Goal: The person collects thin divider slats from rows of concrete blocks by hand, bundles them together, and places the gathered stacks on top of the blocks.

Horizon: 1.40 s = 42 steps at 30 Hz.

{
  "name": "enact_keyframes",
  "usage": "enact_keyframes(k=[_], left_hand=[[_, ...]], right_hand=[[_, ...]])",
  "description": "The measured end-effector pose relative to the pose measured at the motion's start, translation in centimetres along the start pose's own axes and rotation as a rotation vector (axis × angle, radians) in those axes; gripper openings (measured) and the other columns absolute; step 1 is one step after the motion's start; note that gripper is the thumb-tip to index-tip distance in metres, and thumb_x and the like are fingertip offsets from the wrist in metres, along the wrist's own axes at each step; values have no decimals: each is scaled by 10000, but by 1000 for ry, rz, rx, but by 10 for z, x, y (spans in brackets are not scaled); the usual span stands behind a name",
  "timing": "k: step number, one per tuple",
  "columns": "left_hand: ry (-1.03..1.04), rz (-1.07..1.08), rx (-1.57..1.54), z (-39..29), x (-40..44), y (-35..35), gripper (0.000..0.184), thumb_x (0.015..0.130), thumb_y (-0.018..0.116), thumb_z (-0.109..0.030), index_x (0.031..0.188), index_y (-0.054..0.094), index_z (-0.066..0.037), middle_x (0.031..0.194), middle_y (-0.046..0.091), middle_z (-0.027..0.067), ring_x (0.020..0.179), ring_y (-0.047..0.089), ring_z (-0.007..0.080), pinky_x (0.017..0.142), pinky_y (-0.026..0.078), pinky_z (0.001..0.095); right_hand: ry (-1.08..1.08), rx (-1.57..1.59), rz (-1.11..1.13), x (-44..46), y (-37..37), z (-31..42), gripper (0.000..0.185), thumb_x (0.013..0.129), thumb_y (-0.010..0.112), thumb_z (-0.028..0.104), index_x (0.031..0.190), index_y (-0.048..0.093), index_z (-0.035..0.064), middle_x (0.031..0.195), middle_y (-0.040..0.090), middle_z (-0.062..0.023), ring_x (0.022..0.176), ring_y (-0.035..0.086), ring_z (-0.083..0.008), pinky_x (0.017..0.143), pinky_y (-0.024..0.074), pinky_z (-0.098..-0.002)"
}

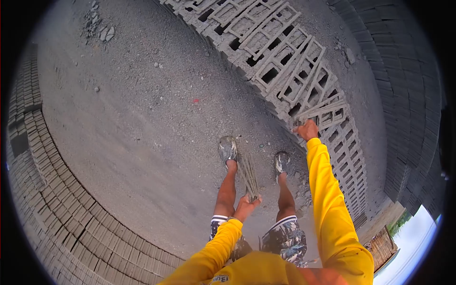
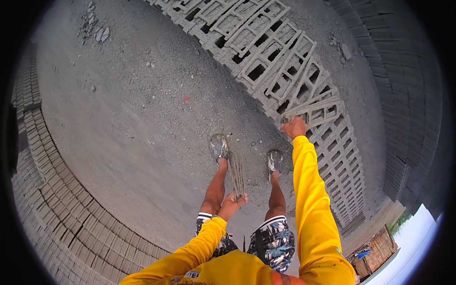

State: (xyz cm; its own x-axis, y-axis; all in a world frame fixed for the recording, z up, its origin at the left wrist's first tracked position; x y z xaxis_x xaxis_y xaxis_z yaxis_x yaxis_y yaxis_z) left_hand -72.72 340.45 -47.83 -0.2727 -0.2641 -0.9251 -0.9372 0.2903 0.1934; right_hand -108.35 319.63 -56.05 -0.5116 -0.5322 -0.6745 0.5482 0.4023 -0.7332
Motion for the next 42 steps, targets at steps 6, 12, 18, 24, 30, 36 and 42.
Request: enact_keyframes(k=[6, 12, 18, 24, 30, 36, 42], left_hand=[[-14, 53, -310, 6, -29, -5, 279, 900, 716, -183, 1132, 637, -52, 972, 666, 23, 912, 632, 120, 831, 486, 274], [164, -52, -378, -16, -55, -2, 239, 895, 698, -109, 1119, 630, -66, 944, 668, 47, 867, 643, 172, 842, 491, 290], [353, -165, -210, -23, -86, 27, 241, 894, 699, -150, 1098, 622, -48, 895, 666, 44, 834, 639, 162, 802, 485, 289], [414, -320, -103, -38, -133, 45, 184, 863, 711, -147, 997, 641, -42, 814, 679, 67, 759, 656, 187, 759, 523, 326], [384, -273, -1, -21, -112, 25, 141, 866, 693, -146, 935, 640, -35, 783, 656, 73, 727, 633, 212, 737, 527, 355], [324, -326, 45, -18, -117, -53, 136, 848, 677, -150, 892, 622, -33, 718, 603, 57, 666, 592, 225, 693, 508, 374], [336, -432, 154, -42, -178, -150, 160, 830, 678, -160, 896, 642, -19, 713, 620, 77, 612, 599, 235, 638, 519, 367]], right_hand=[[-189, 401, 324, -78, -102, -29, 434, 649, 856, 204, 1003, 679, 25, 947, 670, -49, 904, 608, -207, 874, 471, -342], [-258, 606, 327, -107, -166, -101, 552, 598, 902, 316, 1015, 668, 39, 967, 651, -43, 964, 600, -216, 931, 436, -344], [-223, 979, 5, -148, -174, -204, 444, 727, 855, 402, 952, 693, 55, 948, 680, -63, 1020, 595, -227, 993, 392, -401], [-281, 1814, -121, -259, -108, -325, 457, 971, 602, 491, 866, 680, 54, 719, 680, -84, 834, 691, -196, 875, 501, -367], [180, 2136, -37, -370, 16, -397, 205, 861, 767, 196, 954, 693, 28, 806, 722, -107, 786, 703, -188, 821, 525, -333], [762, 2142, -359, -482, 190, -549, 182, 810, 768, 87, 960, 682, 30, 859, 733, -118, 773, 718, -229, 740, 583, -355], [748, 2055, -908, -680, 201, -701, 102, 902, 700, 65, 967, 629, 32, 775, 622, -40, 715, 602, -171, 757, 534, -336]])
Point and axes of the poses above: each hand's wrist, its own x-axis towards the middle knuckle, its own y-axis out of the palm, z = x × y, the point moved 5 cm from there along x, towards the middle knuckle
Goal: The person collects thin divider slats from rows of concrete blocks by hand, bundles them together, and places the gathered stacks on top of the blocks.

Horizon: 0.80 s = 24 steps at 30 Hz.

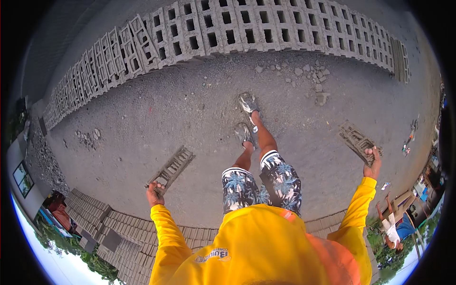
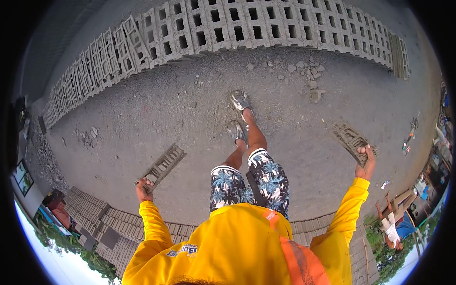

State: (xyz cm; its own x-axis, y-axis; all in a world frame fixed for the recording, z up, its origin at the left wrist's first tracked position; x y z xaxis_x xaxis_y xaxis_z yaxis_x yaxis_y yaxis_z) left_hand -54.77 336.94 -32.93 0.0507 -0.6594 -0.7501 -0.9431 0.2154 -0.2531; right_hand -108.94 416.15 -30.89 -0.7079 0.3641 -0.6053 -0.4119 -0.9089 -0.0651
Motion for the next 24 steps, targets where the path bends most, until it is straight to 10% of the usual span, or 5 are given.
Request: enact_keyframes(k=[7, 13, 16, 19, 24], left_hand=[[58, -213, 481, -21, 16, 14, 177, 775, 699, -109, 899, 678, 16, 749, 675, 103, 611, 646, 221, 583, 545, 326], [65, 27, 418, 65, -34, 225, 89, 722, 700, -40, 778, 690, 28, 720, 682, 111, 582, 631, 193, 574, 495, 307], [-7, 351, 306, 89, -115, 368, 153, 815, 727, -82, 940, 682, -6, 832, 704, 102, 739, 691, 214, 679, 550, 330], [-15, 594, 168, 81, -171, 437, 195, 824, 754, -99, 980, 675, -14, 839, 705, 99, 810, 695, 214, 777, 540, 334], [96, 387, 259, 31, -121, 340, 238, 813, 752, -84, 1015, 654, -7, 839, 690, 83, 772, 681, 216, 774, 541, 327]], right_hand=[[-327, -157, -177, 49, -92, 149, 302, 902, 716, 113, 1147, 652, -51, 1020, 721, -139, 931, 693, -220, 923, 542, -333], [-508, -853, -469, 25, 119, -34, 322, 755, 850, 251, 821, 664, -4, 803, 680, -68, 720, 627, -194, 670, 481, -332], [-364, -919, 265, -88, 229, -174, 471, 726, 809, 274, 895, 604, -115, 1074, 623, -288, 1050, 561, -432, 948, 424, -467], [-141, -878, 950, -136, 255, -183, 403, 744, 806, 240, 941, 650, -76, 977, 676, -197, 968, 652, -305, 904, 489, -415], [279, -78, 644, -20, 169, -107, 137, 826, 756, 124, 890, 683, 27, 697, 649, -40, 679, 659, -176, 740, 526, -317]])
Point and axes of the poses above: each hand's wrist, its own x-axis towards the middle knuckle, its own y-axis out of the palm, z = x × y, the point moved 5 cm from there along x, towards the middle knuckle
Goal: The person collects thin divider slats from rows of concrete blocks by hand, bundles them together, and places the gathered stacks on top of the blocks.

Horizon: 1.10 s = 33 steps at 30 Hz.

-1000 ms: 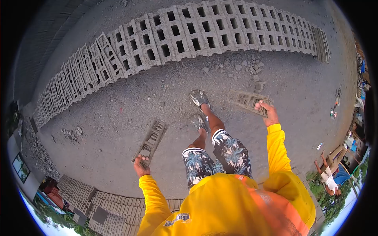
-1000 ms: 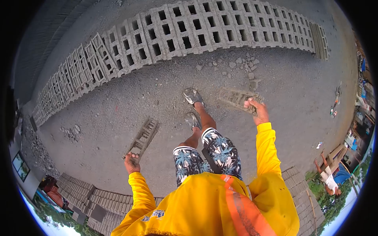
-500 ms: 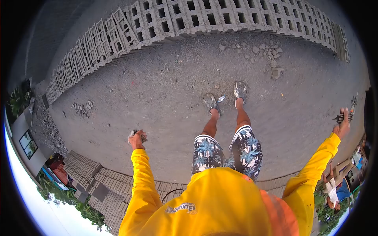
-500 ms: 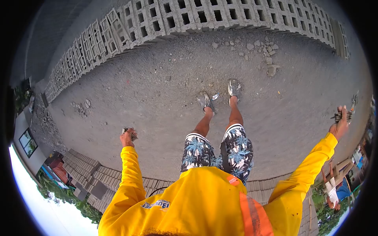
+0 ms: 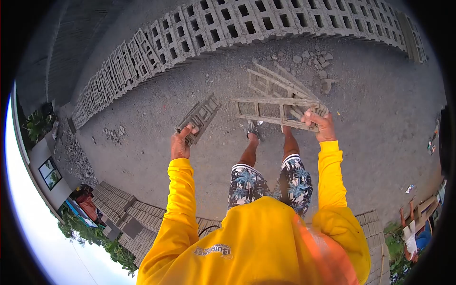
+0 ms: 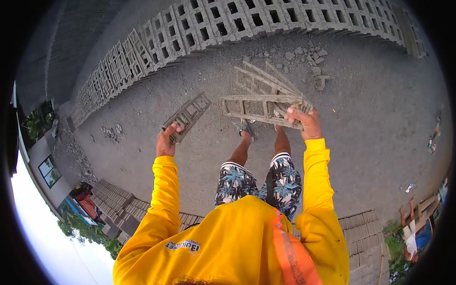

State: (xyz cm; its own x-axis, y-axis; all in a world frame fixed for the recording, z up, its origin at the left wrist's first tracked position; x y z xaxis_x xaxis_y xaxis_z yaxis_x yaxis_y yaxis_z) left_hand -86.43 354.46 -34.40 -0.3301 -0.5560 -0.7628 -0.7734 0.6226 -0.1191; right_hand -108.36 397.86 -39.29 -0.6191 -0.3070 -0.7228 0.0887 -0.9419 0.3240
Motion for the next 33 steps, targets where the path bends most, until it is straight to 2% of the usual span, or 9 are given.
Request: enact_keyframes(k=[4, 8, 15, 19, 21, 24, 28, 31, 33], left_hand=[[21, -398, 80, -8, -37, -162, 217, 798, 726, -104, 958, 668, 31, 775, 686, 114, 712, 684, 262, 690, 547, 349], [116, -537, -4, -52, -90, -239, 205, 806, 694, -96, 938, 656, 56, 715, 628, 99, 640, 634, 255, 656, 536, 345], [46, -580, 252, -50, -77, -154, 181, 804, 692, -95, 922, 674, 41, 770, 677, 120, 631, 658, 230, 600, 554, 340], [-49, -489, 276, 32, -39, 8, 156, 786, 713, -54, 910, 685, 36, 835, 705, 130, 675, 690, 230, 639, 583, 337], [-112, -268, 217, 66, -34, 107, 163, 787, 717, -63, 916, 697, 35, 848, 716, 128, 705, 699, 231, 639, 570, 326], [-187, 165, 19, 71, -57, 257, 199, 831, 740, -111, 979, 690, 12, 874, 713, 120, 796, 701, 239, 762, 565, 353], [-86, 265, -6, 45, -47, 259, 276, 829, 776, -161, 1018, 684, 18, 882, 718, 111, 858, 704, 250, 856, 542, 367], [-108, 82, 149, 32, -52, 148, 286, 833, 759, -145, 1062, 665, -4, 864, 709, 102, 810, 685, 225, 812, 537, 332], [-101, -126, 214, 24, -61, 64, 313, 824, 763, -156, 1076, 665, 2, 827, 718, 115, 794, 710, 240, 746, 552, 336]], right_hand=[[-52, 32, -307, -42, -152, 52, 171, 817, 785, 145, 911, 679, 48, 703, 667, -65, 733, 672, -188, 729, 504, -303], [-52, -336, -636, -109, -269, 125, 274, 792, 825, 191, 942, 664, 28, 751, 688, -77, 813, 686, -187, 953, 438, -378], [-258, -799, -1182, -94, -366, 222, 567, 785, 833, 237, 1178, 621, -113, 1095, 703, -142, 979, 682, -211, 1011, 453, -352], [-445, -922, -1041, -27, -271, 146, 359, 784, 820, 270, 926, 693, -34, 912, 715, -136, 834, 650, -227, 787, 487, -364], [-388, -1131, -833, -1, -168, 76, 392, 731, 814, 274, 879, 656, -53, 918, 669, -255, 953, 587, -405, 879, 452, -457], [-149, -824, -107, -16, -14, -30, 466, 666, 831, 280, 921, 658, -70, 1045, 634, -307, 1125, 514, -440, 981, 416, -482], [27, -535, 110, 0, -53, 18, 343, 740, 806, 227, 934, 678, -25, 922, 690, -168, 920, 671, -286, 811, 516, -380], [75, -99, -18, -19, -130, 49, 199, 786, 788, 189, 864, 711, 23, 726, 696, -72, 662, 672, -174, 701, 524, -289], [57, -29, -207, -34, -185, 69, 193, 777, 803, 155, 885, 709, 26, 760, 708, -92, 731, 694, -187, 722, 534, -296]])
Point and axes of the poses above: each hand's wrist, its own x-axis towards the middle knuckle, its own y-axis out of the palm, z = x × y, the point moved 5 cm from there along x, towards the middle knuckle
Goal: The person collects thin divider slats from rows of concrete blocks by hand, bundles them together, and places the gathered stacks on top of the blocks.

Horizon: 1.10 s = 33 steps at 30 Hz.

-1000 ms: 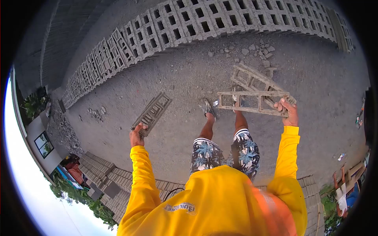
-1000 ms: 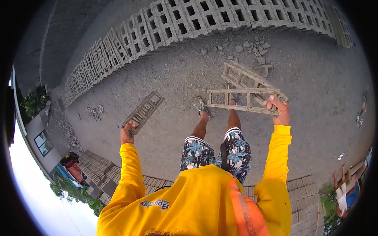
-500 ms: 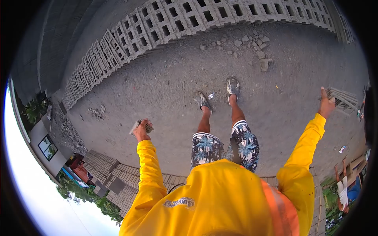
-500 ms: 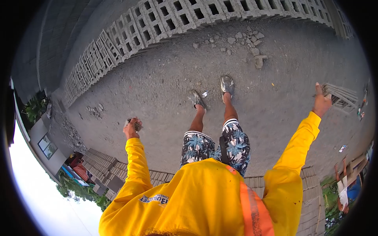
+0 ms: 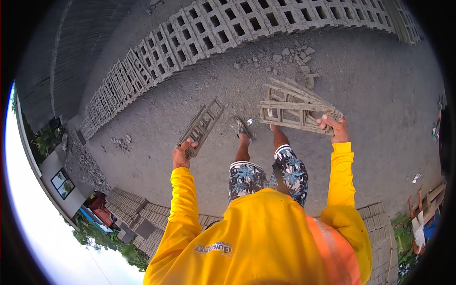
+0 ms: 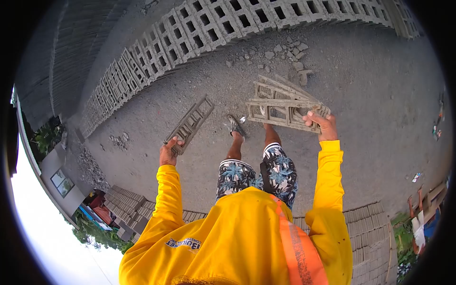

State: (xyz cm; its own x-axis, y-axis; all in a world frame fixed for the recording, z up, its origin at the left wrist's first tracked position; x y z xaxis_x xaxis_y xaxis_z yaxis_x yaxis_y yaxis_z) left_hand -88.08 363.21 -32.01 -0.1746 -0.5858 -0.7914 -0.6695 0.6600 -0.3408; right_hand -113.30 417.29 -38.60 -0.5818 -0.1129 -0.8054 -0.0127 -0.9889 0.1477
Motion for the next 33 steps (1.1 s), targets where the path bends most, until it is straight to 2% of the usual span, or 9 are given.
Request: enact_keyframes(k=[10, 16, 18, 21, 23, 24, 27, 30, 33], left_hand=[[75, -454, -71, -48, -55, -228, 198, 815, 758, -116, 928, 681, 26, 746, 659, 102, 586, 641, 229, 572, 548, 324], [63, -444, 78, -9, 0, -99, 155, 793, 740, -82, 887, 681, 27, 756, 683, 119, 626, 672, 219, 593, 576, 325], [3, -360, 89, 1, 4, -2, 152, 785, 721, -56, 893, 691, 46, 792, 703, 142, 648, 685, 230, 589, 581, 331], [-34, -9, 17, 9, -5, 136, 190, 810, 743, -113, 952, 690, 3, 823, 709, 115, 703, 698, 230, 652, 554, 315], [-12, 252, -177, -12, -40, 213, 223, 820, 760, -130, 985, 684, -1, 850, 714, 112, 735, 696, 218, 687, 548, 314], [-4, 321, -156, -17, -54, 222, 233, 822, 763, -140, 990, 682, 0, 855, 715, 111, 750, 694, 218, 711, 541, 319], [73, 495, -125, -35, -68, 241, 263, 826, 770, -171, 1002, 679, 1, 866, 718, 107, 795, 689, 223, 774, 520, 334], [52, 449, -63, -8, -99, 171, 308, 832, 770, -205, 1037, 684, 8, 880, 724, 96, 870, 681, 233, 858, 474, 352], [60, 431, -132, 13, -120, 122, 312, 849, 754, -199, 1067, 683, 11, 918, 731, 99, 920, 686, 250, 912, 476, 378]], right_hand=[[-238, -279, -633, -72, -295, 167, 525, 775, 829, 161, 1208, 615, -45, 1011, 710, -114, 909, 695, -215, 928, 487, -332], [-338, -1005, -1211, -17, -268, 195, 812, 767, 809, 436, 1297, 555, -124, 1234, 658, -216, 1166, 621, -319, 1073, 415, -380], [-407, -883, -1028, 11, -159, 149, 692, 784, 796, 394, 1201, 624, -132, 1233, 654, -251, 1230, 580, -357, 1037, 428, -395], [-480, -946, -557, 21, 16, 32, 467, 713, 831, 298, 847, 597, -83, 984, 622, -290, 954, 567, -424, 830, 450, -483], [-371, -902, -50, -16, 115, -60, 516, 679, 839, 301, 960, 635, -81, 1089, 596, -312, 1038, 576, -455, 953, 456, -480], [-262, -922, 246, -30, 148, -89, 537, 673, 838, 311, 1007, 653, -66, 1116, 585, -328, 1072, 575, -464, 1000, 451, -462], [-99, -664, 435, -37, 168, -54, 471, 689, 825, 353, 915, 685, -35, 1036, 632, -314, 993, 622, -417, 965, 470, -418], [-74, -856, 533, -76, 194, -8, 533, 743, 771, 418, 959, 684, -61, 904, 687, -257, 917, 650, -420, 959, 465, -434], [-92, -846, 494, -68, 196, -60, 643, 775, 731, 453, 1118, 644, -84, 1016, 679, -287, 1024, 631, -431, 988, 451, -450]])
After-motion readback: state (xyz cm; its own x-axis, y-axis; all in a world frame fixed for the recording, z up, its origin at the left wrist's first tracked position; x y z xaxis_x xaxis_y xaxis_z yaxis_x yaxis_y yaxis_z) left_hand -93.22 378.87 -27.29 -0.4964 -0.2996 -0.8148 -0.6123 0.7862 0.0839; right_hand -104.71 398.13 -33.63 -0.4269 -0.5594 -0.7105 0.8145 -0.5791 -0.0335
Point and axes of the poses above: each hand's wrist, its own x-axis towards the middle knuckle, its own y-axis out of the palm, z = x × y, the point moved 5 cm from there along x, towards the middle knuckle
